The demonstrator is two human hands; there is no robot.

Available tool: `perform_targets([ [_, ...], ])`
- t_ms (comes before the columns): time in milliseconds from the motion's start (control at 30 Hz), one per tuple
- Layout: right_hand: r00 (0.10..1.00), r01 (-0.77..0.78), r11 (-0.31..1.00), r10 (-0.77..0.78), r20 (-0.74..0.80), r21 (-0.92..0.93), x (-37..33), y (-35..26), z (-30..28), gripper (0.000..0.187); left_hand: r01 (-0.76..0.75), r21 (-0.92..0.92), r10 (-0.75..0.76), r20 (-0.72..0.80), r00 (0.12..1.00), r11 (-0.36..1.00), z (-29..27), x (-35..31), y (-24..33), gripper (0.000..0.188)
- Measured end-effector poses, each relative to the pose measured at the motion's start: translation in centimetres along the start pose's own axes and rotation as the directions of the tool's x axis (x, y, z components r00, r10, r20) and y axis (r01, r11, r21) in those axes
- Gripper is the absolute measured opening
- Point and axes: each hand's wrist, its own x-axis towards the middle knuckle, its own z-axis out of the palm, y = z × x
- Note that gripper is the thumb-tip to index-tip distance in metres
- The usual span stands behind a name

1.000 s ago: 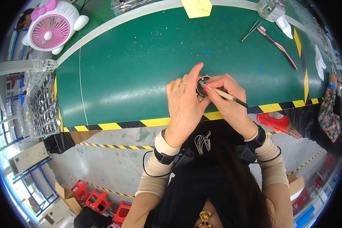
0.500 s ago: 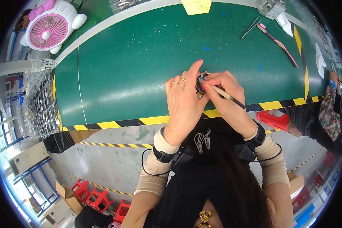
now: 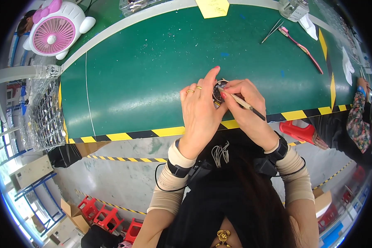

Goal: The person uses a wooden stick and a brush to clean a watch component, then uses tweezers to position a small wire. They continue cleaning the assembly with the brush and stick before setting the watch aside.

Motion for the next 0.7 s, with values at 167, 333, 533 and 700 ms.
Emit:
perform_targets([
  [167, 0.998, 0.047, 0.998, -0.045, 0.043, -0.030, 0.15, 0.24, -0.35, 0.013, 0.046, 0.006, -0.046, 0.045, 0.998, 0.999, -0.15, -0.10, 0.12, 0.070],
  [333, 0.984, 0.177, 0.972, -0.171, 0.048, -0.154, 0.24, -0.07, -0.07, 0.012, -0.006, 0.061, 0.008, -0.032, 0.999, 0.998, 0.41, 0.01, -0.08, 0.071],
  [533, 0.993, 0.113, 0.979, -0.117, -0.010, -0.172, 0.08, -0.25, 0.15, 0.011, -0.010, 0.058, 0.012, -0.037, 0.999, 0.998, 0.48, 0.08, 0.00, 0.071],
  [700, 0.993, 0.095, 0.981, -0.104, -0.049, -0.170, -0.31, -0.21, 0.24, 0.013, -0.022, 0.051, 0.025, -0.054, 0.998, 0.998, 0.52, 0.06, 0.12, 0.070],
])
